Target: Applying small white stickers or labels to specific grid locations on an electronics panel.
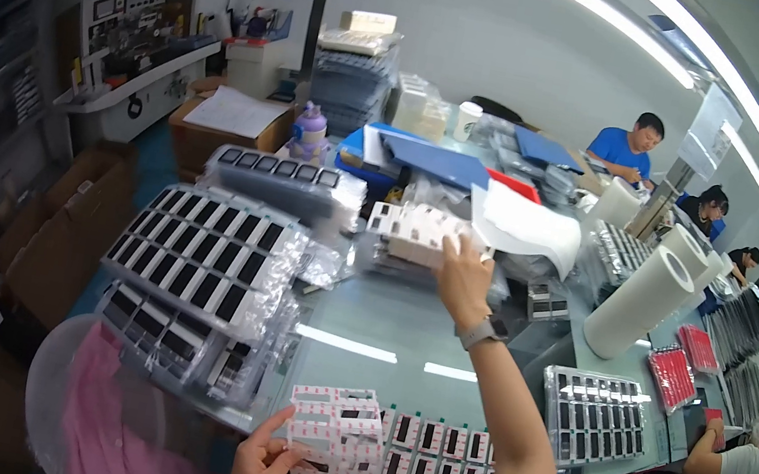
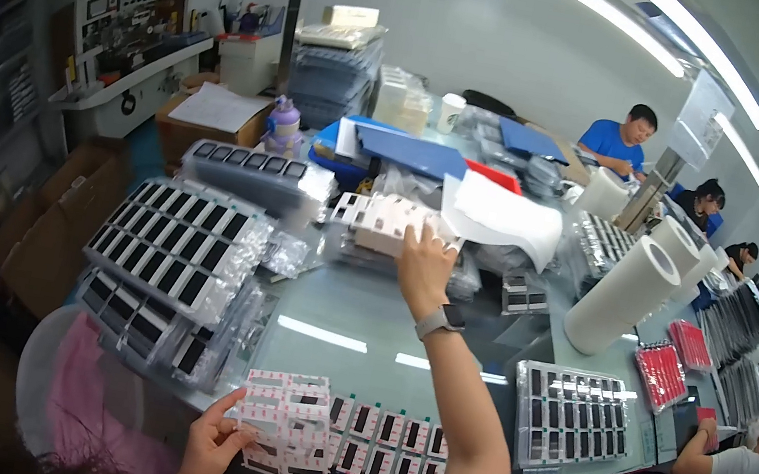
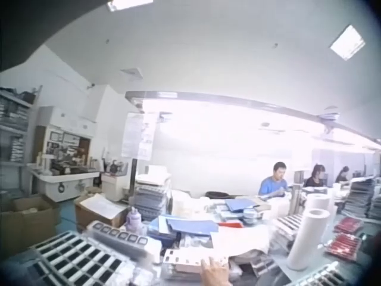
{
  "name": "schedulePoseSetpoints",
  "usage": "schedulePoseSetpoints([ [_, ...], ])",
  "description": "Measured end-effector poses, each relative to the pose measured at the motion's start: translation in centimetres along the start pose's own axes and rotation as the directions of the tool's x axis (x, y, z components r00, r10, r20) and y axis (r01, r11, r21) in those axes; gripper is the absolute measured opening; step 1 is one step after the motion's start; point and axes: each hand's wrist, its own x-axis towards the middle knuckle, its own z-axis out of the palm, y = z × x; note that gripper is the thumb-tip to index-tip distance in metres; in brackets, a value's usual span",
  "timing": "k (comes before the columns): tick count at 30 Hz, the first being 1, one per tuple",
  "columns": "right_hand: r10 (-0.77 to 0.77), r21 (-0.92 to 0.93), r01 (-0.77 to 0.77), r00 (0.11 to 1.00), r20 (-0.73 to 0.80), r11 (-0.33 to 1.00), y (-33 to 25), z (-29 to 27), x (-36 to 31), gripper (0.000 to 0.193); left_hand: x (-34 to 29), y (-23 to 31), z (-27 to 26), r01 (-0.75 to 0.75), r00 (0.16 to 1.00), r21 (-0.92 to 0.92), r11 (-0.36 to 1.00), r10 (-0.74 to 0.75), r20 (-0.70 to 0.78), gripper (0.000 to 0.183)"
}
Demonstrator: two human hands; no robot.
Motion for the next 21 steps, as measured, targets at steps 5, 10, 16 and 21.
schedulePoseSetpoints([
  [5,-0.114,0.719,-0.103,0.963,0.246,0.687,-4.4,-9.0,-5.1,0.037,-0.5,1.4,-1.1,-0.027,0.964,0.170,0.985,-0.020,0.265,0.065],
  [10,-0.445,0.771,-0.558,0.631,0.635,0.308,-6.3,-12.7,-13.7,0.039,0.1,2.7,-0.6,-0.148,0.904,0.259,0.954,0.025,0.426,0.067],
  [16,-0.442,0.763,-0.632,0.651,0.617,0.134,-6.7,-14.5,-18.2,0.032,-0.2,2.4,0.7,0.092,0.899,0.141,0.986,-0.143,0.414,0.068],
  [21,-0.454,0.779,-0.598,0.651,0.609,0.188,-7.8,-15.5,-20.5,0.026,-0.1,0.7,3.1,0.134,0.954,0.171,0.976,-0.174,0.242,0.023],
])
